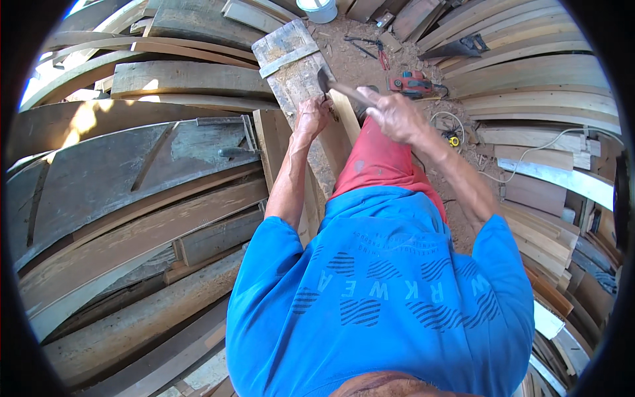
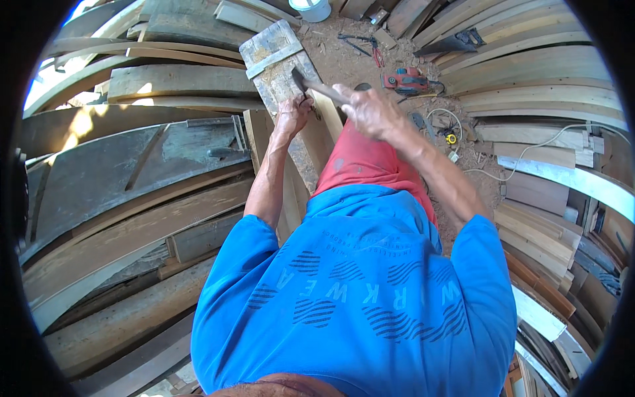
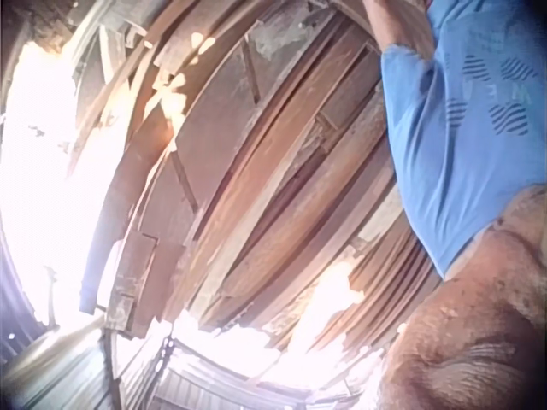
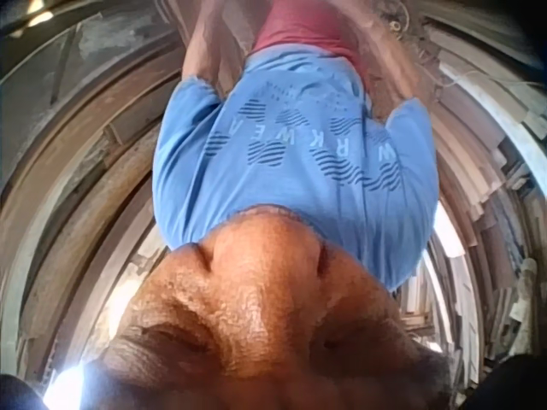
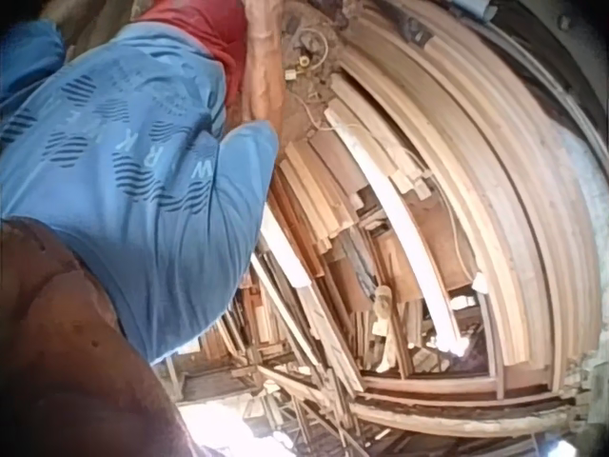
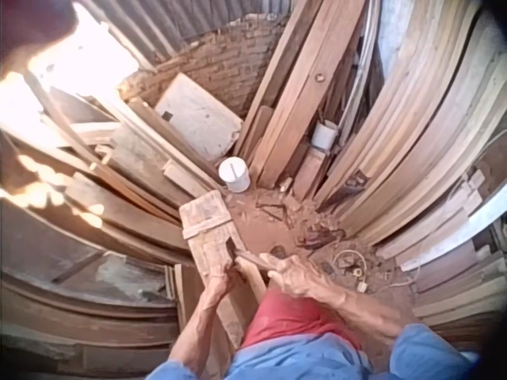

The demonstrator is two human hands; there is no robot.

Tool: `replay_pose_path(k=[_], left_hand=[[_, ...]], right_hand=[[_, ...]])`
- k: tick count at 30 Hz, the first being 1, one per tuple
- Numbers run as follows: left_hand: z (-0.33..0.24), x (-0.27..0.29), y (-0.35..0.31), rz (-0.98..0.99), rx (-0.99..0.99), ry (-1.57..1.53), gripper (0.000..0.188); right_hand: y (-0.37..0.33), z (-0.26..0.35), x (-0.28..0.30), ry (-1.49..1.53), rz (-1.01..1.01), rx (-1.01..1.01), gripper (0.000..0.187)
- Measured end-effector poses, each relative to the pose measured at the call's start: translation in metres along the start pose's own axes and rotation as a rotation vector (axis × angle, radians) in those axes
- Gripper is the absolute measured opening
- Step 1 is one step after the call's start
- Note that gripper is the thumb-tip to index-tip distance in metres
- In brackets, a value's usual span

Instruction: The person sands a long wooden beam with a power sander. They hammer nails into a small wooden block and use pliers to pull a nail from the wood.

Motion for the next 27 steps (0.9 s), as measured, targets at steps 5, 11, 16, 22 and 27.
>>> replay_pose_path(k=[5, 11, 16, 22, 27], left_hand=[[-0.004, -0.001, 0.003, 0.001, 0.009, 0.001, 0.022], [-0.010, 0.007, 0.000, 0.003, 0.011, -0.080, 0.018], [-0.017, 0.020, 0.011, -0.143, 0.060, -0.079, 0.022], [0.014, 0.005, 0.023, -0.109, 0.130, -0.051, 0.027], [0.020, -0.003, 0.021, -0.102, 0.331, -0.220, 0.029]], right_hand=[[-0.021, 0.017, 0.009, 0.324, -0.430, 0.236, 0.054], [-0.004, -0.015, -0.014, 0.026, 0.005, -0.015, 0.055], [-0.017, -0.028, -0.016, 0.446, -0.078, -0.144, 0.059], [-0.032, -0.054, -0.042, 0.709, 0.010, -0.300, 0.062], [-0.041, -0.064, -0.040, 0.728, -0.006, -0.308, 0.063]])
Point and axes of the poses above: each hand's wrist, its own y-axis towards the middle knuckle, its own x-axis out of the back of the hand, z = x × y, the point moved 6 cm from there along y, towards the middle knuckle, and after that the axes turned 11 degrees about -x, right-handed, at the moved point
